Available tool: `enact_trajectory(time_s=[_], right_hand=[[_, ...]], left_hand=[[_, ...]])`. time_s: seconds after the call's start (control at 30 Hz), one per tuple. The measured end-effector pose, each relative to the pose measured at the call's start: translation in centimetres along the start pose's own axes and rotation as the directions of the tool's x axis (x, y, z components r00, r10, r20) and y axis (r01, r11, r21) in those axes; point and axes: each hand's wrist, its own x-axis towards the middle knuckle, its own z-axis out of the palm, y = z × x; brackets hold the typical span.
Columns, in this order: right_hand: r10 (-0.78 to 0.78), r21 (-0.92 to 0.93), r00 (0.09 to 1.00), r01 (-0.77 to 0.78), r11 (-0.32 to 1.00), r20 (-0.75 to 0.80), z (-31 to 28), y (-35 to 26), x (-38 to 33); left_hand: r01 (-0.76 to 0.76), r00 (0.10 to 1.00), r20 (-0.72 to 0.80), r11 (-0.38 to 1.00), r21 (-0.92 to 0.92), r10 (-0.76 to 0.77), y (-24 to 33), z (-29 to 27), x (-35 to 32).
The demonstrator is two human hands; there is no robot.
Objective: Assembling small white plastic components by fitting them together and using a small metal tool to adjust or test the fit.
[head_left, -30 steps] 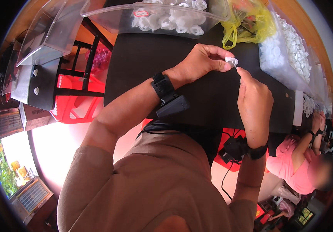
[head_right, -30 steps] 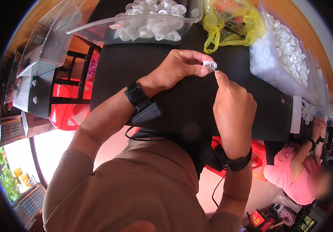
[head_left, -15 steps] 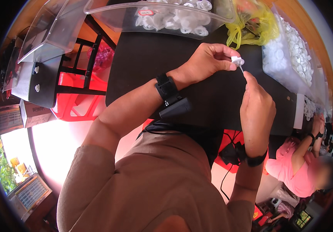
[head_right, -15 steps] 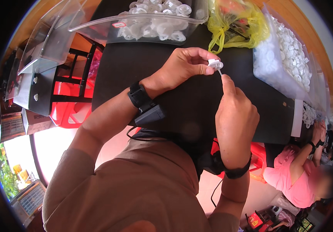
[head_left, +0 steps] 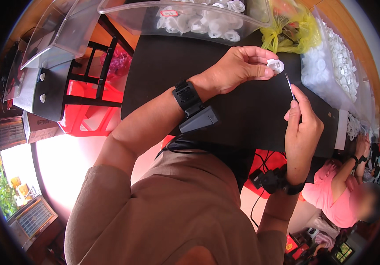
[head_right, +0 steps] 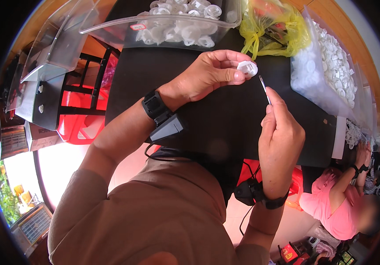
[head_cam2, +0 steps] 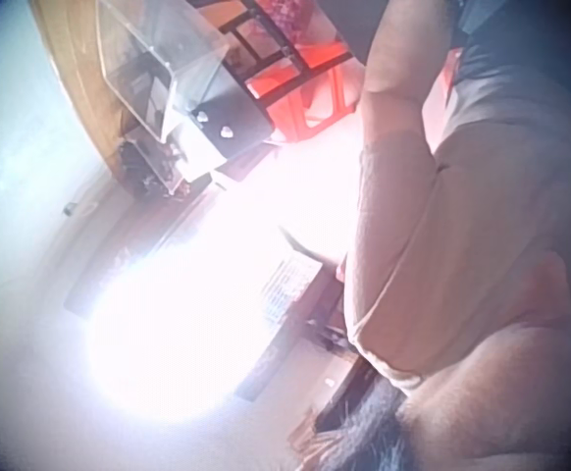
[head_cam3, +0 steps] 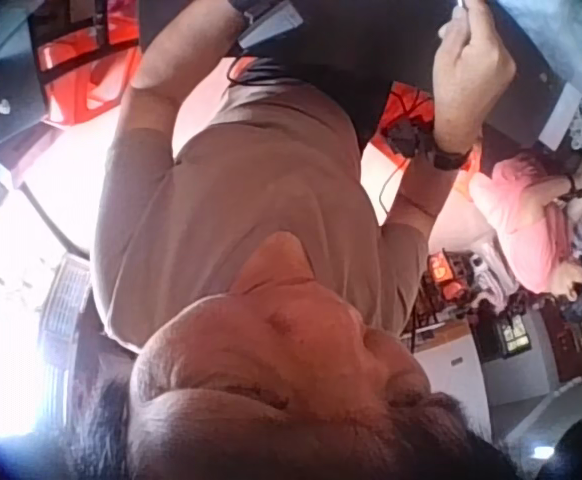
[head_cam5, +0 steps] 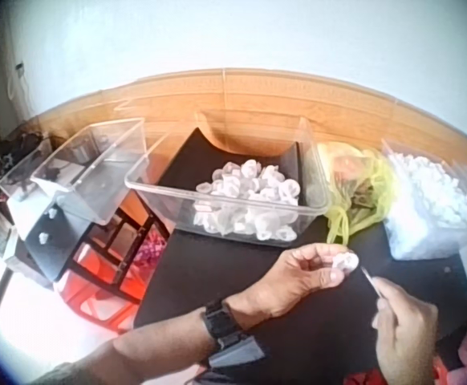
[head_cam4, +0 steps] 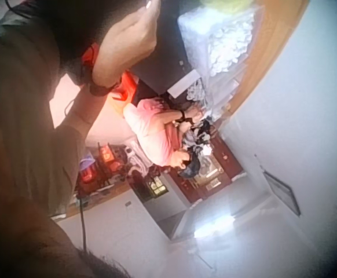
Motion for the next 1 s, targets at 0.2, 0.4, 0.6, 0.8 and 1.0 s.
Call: enact_trajectory(time_s=[0.2,0.4,0.6,0.8,1.0], right_hand=[[-0.023,0.025,1.0,0.022,0.999,0.021,0.3,-0.5,0.1],[-0.076,-0.016,0.997,0.077,0.997,0.021,0.8,-0.4,0.5],[-0.087,-0.027,0.995,0.089,0.996,0.052,1.2,-0.4,0.8],[-0.159,-0.148,0.986,0.165,0.975,0.052,1.3,-0.6,1.1],[-0.17,-0.246,0.984,0.18,0.952,0.062,1.4,-0.9,1.3]], left_hand=[[-0.036,0.999,0.01,0.999,0.04,0.035,-0.2,-0.2,0.1],[-0.089,0.996,-0.002,0.989,0.116,0.089,-0.4,-0.2,0.3],[-0.098,0.995,-0.012,0.981,0.167,0.101,-0.4,0.0,0.2],[-0.098,0.994,-0.02,0.978,0.187,0.103,-0.3,0.1,0.1],[-0.085,0.995,-0.031,0.967,0.239,0.095,-0.2,0.2,0.1]])
